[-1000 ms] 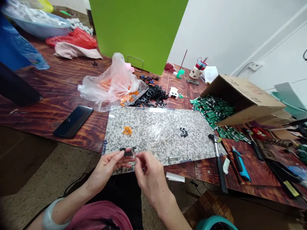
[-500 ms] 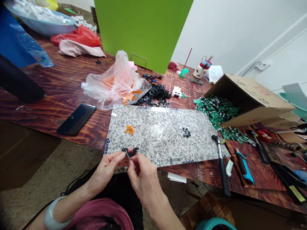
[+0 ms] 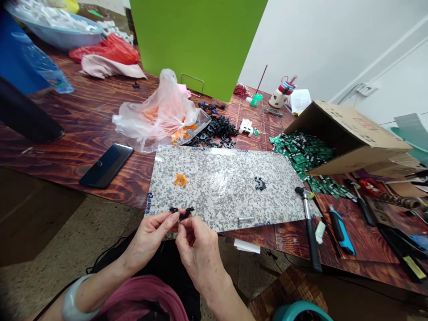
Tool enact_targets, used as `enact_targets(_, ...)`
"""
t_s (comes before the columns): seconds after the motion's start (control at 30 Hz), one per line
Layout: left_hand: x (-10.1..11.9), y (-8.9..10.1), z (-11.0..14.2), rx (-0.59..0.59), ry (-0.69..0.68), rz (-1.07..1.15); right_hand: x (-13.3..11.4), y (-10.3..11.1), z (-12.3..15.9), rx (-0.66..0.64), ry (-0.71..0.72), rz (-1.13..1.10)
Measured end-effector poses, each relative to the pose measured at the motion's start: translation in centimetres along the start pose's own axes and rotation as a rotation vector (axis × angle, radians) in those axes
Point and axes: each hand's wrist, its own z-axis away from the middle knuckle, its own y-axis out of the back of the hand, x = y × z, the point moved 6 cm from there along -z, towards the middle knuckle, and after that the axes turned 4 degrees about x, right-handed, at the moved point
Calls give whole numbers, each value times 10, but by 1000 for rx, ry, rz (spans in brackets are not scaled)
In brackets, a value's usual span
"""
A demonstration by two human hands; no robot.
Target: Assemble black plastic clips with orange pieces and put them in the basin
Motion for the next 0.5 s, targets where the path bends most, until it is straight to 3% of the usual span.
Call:
enact_targets(0.2, 10, 6, 1, 72, -112, -175, -2, 1, 0, -9, -23, -51)
enact_targets(0.5, 15, 7, 6, -24, -258, -491, 12, 5, -7, -74, -159, -93)
